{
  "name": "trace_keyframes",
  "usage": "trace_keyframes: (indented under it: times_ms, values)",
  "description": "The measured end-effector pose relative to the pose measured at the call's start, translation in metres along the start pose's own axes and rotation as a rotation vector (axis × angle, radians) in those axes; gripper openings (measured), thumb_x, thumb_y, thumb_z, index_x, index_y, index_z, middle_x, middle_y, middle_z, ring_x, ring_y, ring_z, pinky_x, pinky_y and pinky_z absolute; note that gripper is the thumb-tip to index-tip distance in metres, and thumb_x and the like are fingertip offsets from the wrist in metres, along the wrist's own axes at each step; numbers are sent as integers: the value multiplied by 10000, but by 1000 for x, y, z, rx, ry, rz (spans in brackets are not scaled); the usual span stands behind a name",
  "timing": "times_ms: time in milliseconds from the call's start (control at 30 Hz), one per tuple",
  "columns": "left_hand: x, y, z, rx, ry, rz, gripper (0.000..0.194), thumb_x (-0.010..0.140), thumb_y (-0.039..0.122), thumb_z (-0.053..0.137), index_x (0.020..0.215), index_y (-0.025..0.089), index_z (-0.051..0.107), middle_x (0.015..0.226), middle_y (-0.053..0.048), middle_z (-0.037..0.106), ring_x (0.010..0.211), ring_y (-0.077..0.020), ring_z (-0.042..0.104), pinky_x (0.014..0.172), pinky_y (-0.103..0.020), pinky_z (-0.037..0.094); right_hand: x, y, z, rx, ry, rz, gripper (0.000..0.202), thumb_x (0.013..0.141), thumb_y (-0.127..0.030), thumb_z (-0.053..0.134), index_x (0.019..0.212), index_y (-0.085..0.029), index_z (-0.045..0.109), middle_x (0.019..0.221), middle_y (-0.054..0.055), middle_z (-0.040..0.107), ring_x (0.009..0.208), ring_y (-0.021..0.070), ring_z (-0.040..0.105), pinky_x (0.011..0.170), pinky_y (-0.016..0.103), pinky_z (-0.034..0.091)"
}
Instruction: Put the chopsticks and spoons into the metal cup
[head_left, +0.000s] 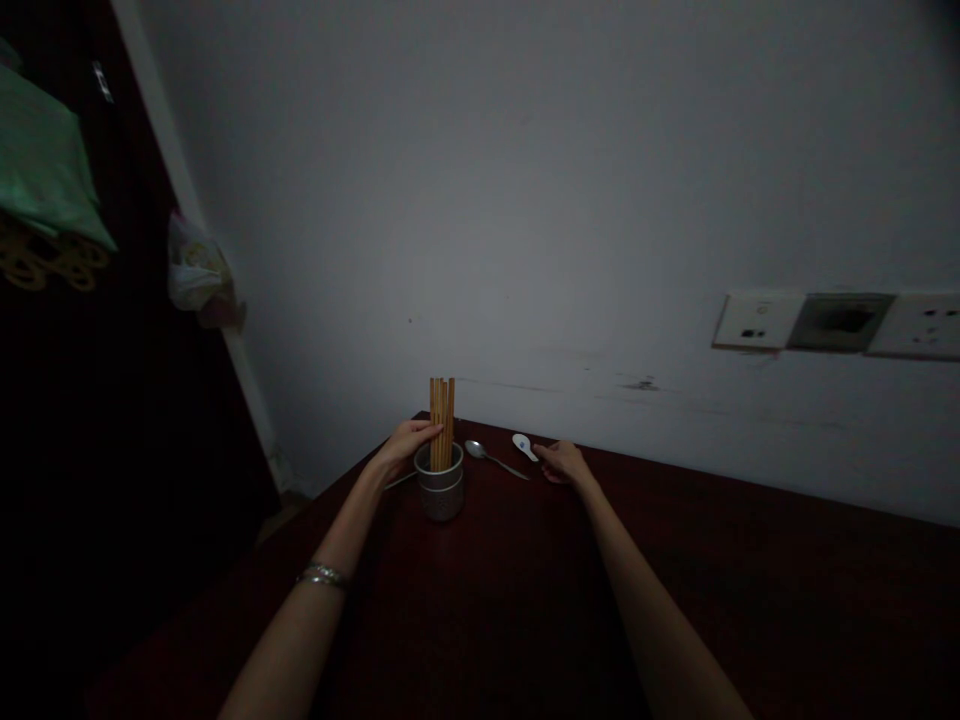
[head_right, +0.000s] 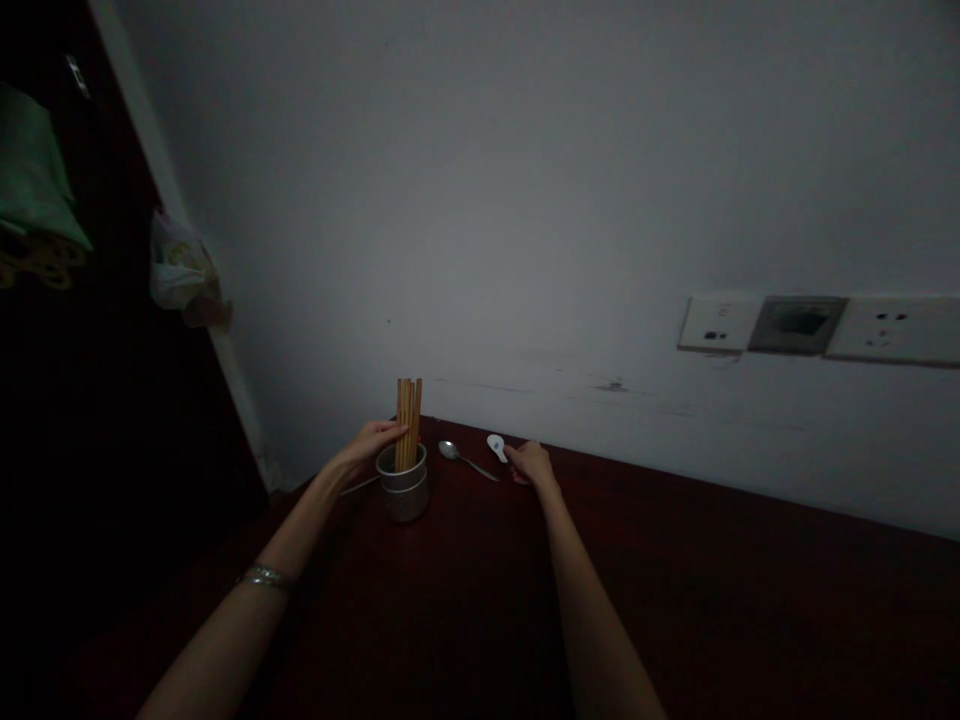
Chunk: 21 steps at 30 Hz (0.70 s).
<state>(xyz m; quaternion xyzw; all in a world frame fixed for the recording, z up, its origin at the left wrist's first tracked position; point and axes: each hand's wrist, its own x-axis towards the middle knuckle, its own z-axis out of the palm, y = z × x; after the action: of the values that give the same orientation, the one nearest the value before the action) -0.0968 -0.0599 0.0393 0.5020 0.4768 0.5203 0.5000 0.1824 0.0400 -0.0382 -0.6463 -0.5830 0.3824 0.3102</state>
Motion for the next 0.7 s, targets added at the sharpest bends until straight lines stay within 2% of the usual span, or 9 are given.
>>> trace_keyframes:
  times_ms: [300, 533, 600, 700]
  values:
    - [4, 4, 0, 111, 42, 89, 248, 677, 330, 657, 744, 93, 679, 756, -107, 683, 677, -172, 608, 646, -273, 466, -5, -20, -21, -142, 94, -135, 284, 740, -366, 515, 651, -124, 633, 566, 71, 638, 452, 113, 570, 450, 184, 396]
    - [13, 7, 0, 215, 150, 176, 286, 711, 364, 600, 733, 85, 655, 667, -64, 661, 564, -123, 575, 524, -213, 433, -23, -35, -32, -216, 142, -216, 275, 737, -320, 482, 631, -120, 638, 546, 64, 630, 439, 105, 557, 446, 183, 364]
    - [13, 10, 0, 216, 185, 215, 299, 701, 378, 611, 757, 87, 652, 699, -68, 669, 585, -133, 592, 536, -221, 446, -28, -39, -36, -218, 168, -232, 268, 738, -311, 479, 638, -121, 639, 547, 62, 631, 433, 105, 555, 440, 184, 359]
    - [11, 18, 2, 181, 221, 271, 313, 682, 382, 637, 794, 90, 646, 776, -88, 683, 670, -158, 629, 634, -259, 486, -33, -44, -41, -194, 193, -239, 265, 742, -308, 482, 646, -118, 639, 546, 63, 632, 430, 105, 553, 445, 186, 366]
